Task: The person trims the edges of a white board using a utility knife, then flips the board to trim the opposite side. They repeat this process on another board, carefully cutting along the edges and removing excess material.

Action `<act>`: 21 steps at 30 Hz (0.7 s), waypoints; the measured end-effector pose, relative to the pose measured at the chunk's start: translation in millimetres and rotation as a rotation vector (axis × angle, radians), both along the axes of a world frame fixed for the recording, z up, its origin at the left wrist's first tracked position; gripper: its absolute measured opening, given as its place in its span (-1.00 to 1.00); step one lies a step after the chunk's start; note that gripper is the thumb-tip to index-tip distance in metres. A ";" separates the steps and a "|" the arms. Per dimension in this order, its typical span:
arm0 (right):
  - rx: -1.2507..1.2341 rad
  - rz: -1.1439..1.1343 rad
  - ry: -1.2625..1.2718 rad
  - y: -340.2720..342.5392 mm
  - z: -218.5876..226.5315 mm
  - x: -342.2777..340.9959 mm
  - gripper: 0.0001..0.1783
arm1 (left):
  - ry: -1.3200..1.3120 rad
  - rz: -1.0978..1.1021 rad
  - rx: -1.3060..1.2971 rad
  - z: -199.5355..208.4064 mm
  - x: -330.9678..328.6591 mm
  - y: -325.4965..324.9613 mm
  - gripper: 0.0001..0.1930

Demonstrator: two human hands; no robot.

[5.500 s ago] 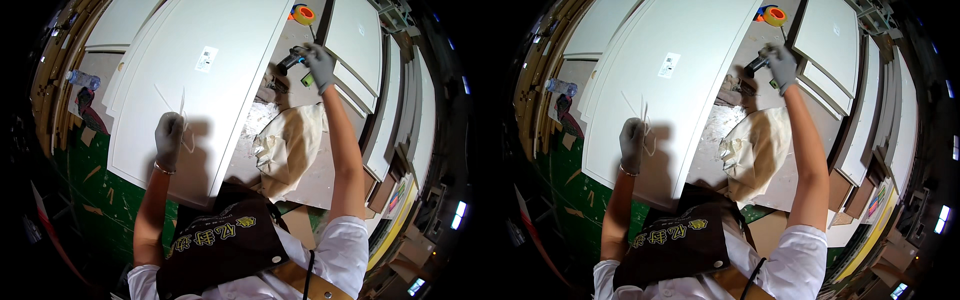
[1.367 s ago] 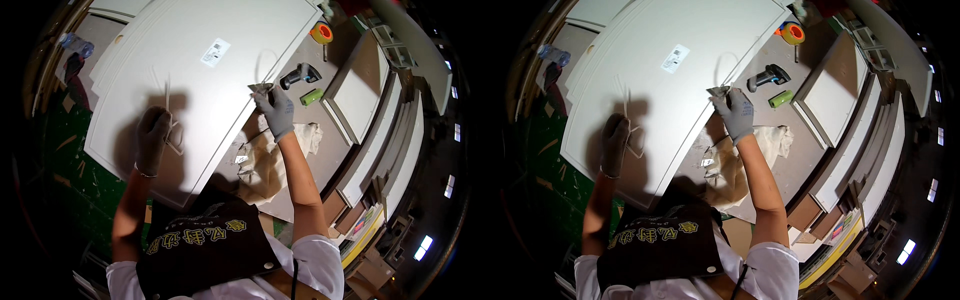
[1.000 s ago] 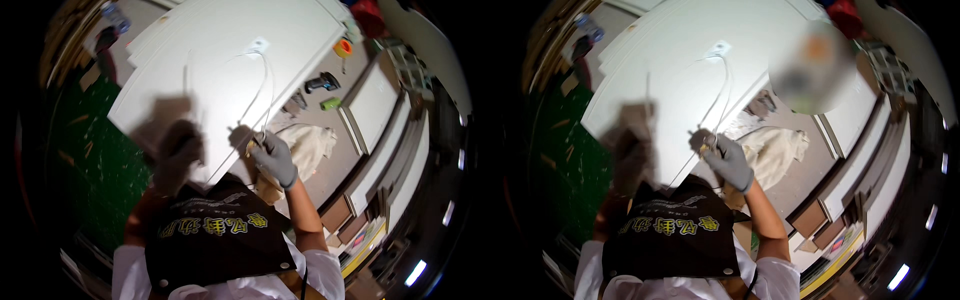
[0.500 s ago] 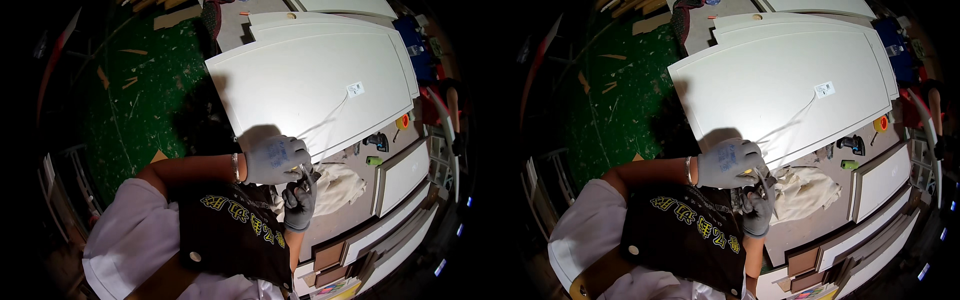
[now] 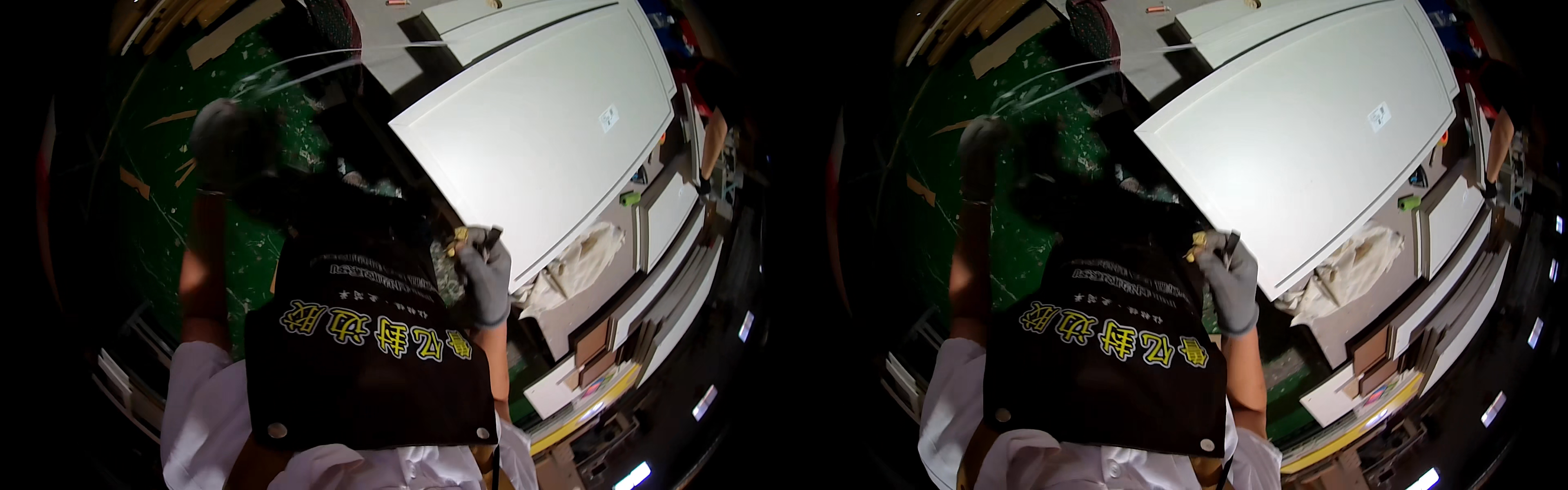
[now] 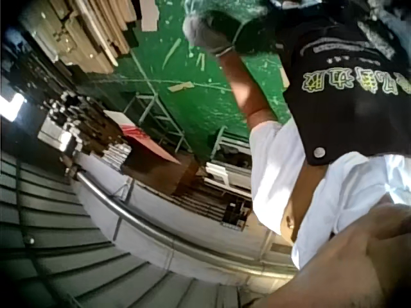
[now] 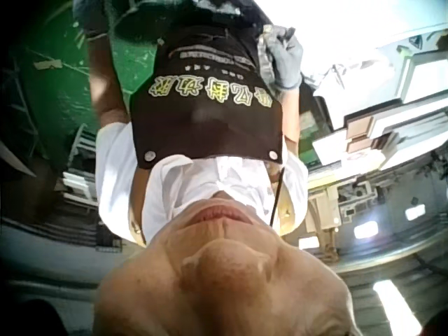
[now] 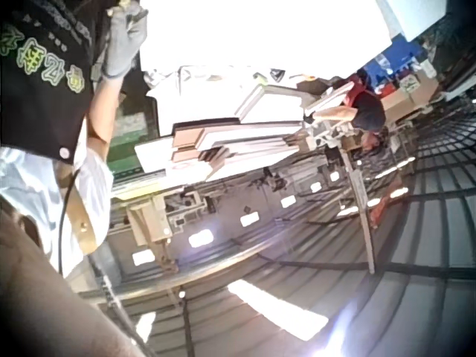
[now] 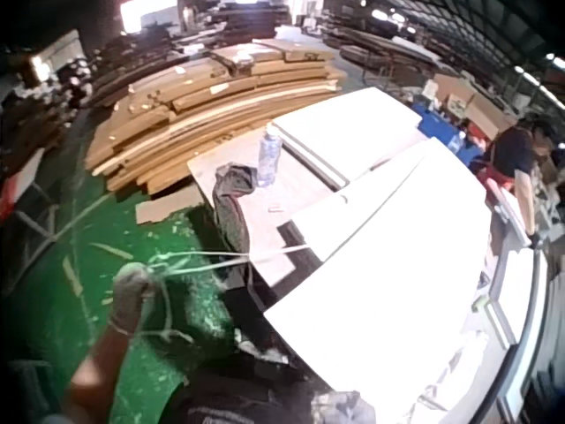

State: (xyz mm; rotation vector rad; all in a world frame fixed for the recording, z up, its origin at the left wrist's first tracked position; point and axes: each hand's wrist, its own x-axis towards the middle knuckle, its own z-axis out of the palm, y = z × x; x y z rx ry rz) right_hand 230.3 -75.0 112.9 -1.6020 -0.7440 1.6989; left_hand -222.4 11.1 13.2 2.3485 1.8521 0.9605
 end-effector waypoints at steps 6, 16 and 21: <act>0.063 -0.052 -0.053 21.1 -12.4 -42.5 -0.86 | 0.636 0.062 -1.027 -127.9 -111.5 -98.3 -0.20; 0.218 -0.052 -0.130 39.1 -25.6 -43.0 -0.51 | 0.489 -0.062 -0.852 -125.1 -113.3 -61.9 -0.67; 0.201 -0.070 -0.091 41.7 -26.6 -32.6 -0.57 | 0.102 0.615 -0.934 -78.4 -110.0 -19.3 -0.47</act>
